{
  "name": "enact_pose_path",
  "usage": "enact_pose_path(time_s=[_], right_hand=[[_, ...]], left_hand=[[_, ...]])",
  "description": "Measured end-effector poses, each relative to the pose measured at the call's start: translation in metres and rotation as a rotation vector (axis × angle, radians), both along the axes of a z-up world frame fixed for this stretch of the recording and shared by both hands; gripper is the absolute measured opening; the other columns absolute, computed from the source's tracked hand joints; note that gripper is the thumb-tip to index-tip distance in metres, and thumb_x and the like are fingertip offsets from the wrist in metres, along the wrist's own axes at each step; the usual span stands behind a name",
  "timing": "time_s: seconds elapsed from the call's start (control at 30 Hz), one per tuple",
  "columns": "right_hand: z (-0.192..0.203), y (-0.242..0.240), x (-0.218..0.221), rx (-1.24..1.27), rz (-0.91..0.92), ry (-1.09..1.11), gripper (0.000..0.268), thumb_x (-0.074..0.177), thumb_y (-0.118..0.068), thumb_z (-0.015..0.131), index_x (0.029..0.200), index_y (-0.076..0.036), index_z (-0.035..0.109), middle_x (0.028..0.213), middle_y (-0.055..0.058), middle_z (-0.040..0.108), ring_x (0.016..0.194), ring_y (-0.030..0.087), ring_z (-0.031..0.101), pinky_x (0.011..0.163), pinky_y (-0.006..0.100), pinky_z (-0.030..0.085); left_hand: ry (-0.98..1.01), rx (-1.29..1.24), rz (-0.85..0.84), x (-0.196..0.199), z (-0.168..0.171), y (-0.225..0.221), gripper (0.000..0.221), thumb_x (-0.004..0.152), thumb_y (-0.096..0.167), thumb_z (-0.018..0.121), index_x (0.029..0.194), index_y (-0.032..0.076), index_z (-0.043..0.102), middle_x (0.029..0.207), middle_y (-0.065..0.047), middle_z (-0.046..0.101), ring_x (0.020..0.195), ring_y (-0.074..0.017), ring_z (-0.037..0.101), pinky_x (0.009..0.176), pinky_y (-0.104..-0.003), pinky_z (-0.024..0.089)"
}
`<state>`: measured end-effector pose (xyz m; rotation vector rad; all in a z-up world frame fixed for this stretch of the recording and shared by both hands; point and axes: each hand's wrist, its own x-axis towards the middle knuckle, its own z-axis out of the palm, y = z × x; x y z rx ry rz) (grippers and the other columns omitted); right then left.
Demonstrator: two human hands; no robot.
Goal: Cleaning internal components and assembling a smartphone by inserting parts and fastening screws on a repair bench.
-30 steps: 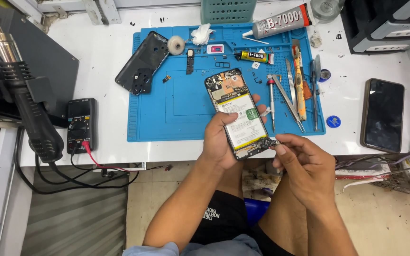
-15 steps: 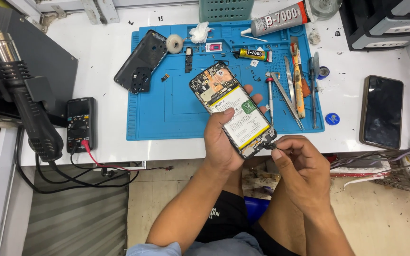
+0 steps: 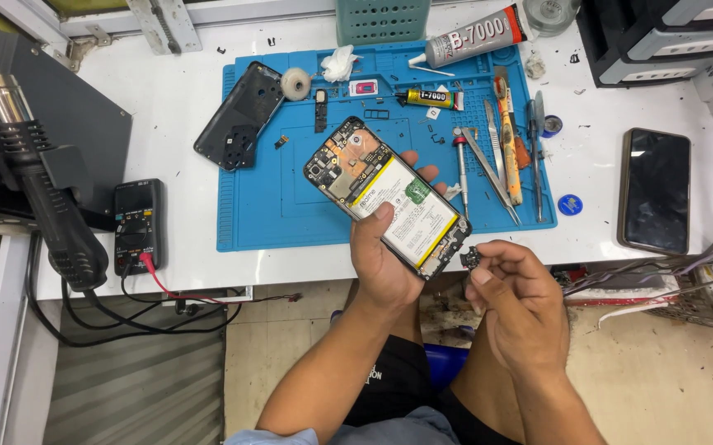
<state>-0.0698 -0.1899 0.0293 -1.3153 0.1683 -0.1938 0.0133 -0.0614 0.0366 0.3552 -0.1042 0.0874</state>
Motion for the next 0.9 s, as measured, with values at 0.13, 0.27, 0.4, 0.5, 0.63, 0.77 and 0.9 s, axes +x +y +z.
enact_pose_path(time_s=[0.13, 0.27, 0.4, 0.5, 0.63, 0.77, 0.9], right_hand=[[-0.003, -0.003, 0.001, 0.042, -0.048, 0.062, 0.023, 0.092, 0.001, 0.065, 0.115, 0.000, 0.063, 0.080, 0.009, 0.059, 0.062, 0.018, 0.060, 0.053, 0.025, 0.044], [0.001, -0.001, 0.005, 0.091, -0.054, 0.067, 0.024, 0.091, 0.002, 0.068, 0.114, 0.000, 0.059, 0.084, 0.012, 0.060, 0.063, 0.022, 0.066, 0.054, 0.029, 0.056], [0.002, 0.002, 0.008, 0.128, -0.061, 0.080, 0.028, 0.090, -0.001, 0.072, 0.115, 0.000, 0.058, 0.087, 0.013, 0.063, 0.066, 0.024, 0.072, 0.058, 0.029, 0.062], [0.000, 0.009, 0.011, 0.096, -0.093, 0.071, 0.026, 0.091, -0.001, 0.071, 0.115, 0.001, 0.060, 0.088, 0.013, 0.063, 0.059, 0.023, 0.070, 0.053, 0.030, 0.059], [-0.017, 0.011, 0.016, 0.082, -0.116, -0.078, 0.024, 0.091, 0.007, 0.066, 0.112, 0.011, 0.056, 0.081, 0.016, 0.062, 0.057, 0.026, 0.074, 0.045, 0.033, 0.063], [-0.017, 0.011, 0.016, 0.037, -0.129, -0.064, 0.024, 0.091, 0.003, 0.069, 0.111, 0.010, 0.058, 0.076, 0.018, 0.065, 0.050, 0.024, 0.070, 0.041, 0.030, 0.058], [-0.011, 0.010, 0.015, -0.035, -0.143, -0.079, 0.025, 0.089, 0.003, 0.071, 0.110, 0.011, 0.059, 0.073, 0.020, 0.067, 0.049, 0.023, 0.071, 0.039, 0.030, 0.057]], left_hand=[[-0.026, -0.007, 0.006, -0.003, -0.002, -0.001, 0.063, 0.095, 0.024, 0.065, 0.150, 0.004, 0.042, 0.141, -0.020, 0.057, 0.125, -0.0354, 0.061, 0.107, -0.049, 0.052], [-0.066, 0.017, -0.002, -0.008, -0.006, -0.002, 0.065, 0.094, 0.023, 0.069, 0.150, 0.001, 0.043, 0.142, -0.022, 0.057, 0.124, -0.0349, 0.062, 0.105, -0.047, 0.053], [-0.104, 0.086, 0.047, -0.012, -0.003, -0.006, 0.065, 0.094, 0.027, 0.070, 0.148, 0.002, 0.043, 0.141, -0.019, 0.056, 0.122, -0.0330, 0.062, 0.105, -0.048, 0.053], [-0.147, 0.130, 0.035, -0.016, -0.007, -0.007, 0.067, 0.096, 0.028, 0.069, 0.149, -0.002, 0.041, 0.134, -0.024, 0.059, 0.121, -0.0323, 0.063, 0.105, -0.043, 0.053], [-0.094, 0.235, 0.094, -0.017, 0.001, -0.011, 0.074, 0.086, 0.035, 0.069, 0.146, 0.002, 0.043, 0.130, -0.021, 0.063, 0.120, -0.0275, 0.062, 0.111, -0.049, 0.050], [-0.108, 0.264, 0.119, -0.020, -0.001, -0.014, 0.074, 0.085, 0.035, 0.069, 0.145, 0.001, 0.043, 0.129, -0.021, 0.063, 0.121, -0.0275, 0.061, 0.112, -0.049, 0.047], [-0.129, 0.272, 0.147, -0.019, -0.005, -0.016, 0.075, 0.084, 0.034, 0.069, 0.145, 0.001, 0.041, 0.131, -0.023, 0.060, 0.122, -0.0303, 0.059, 0.113, -0.052, 0.046]])
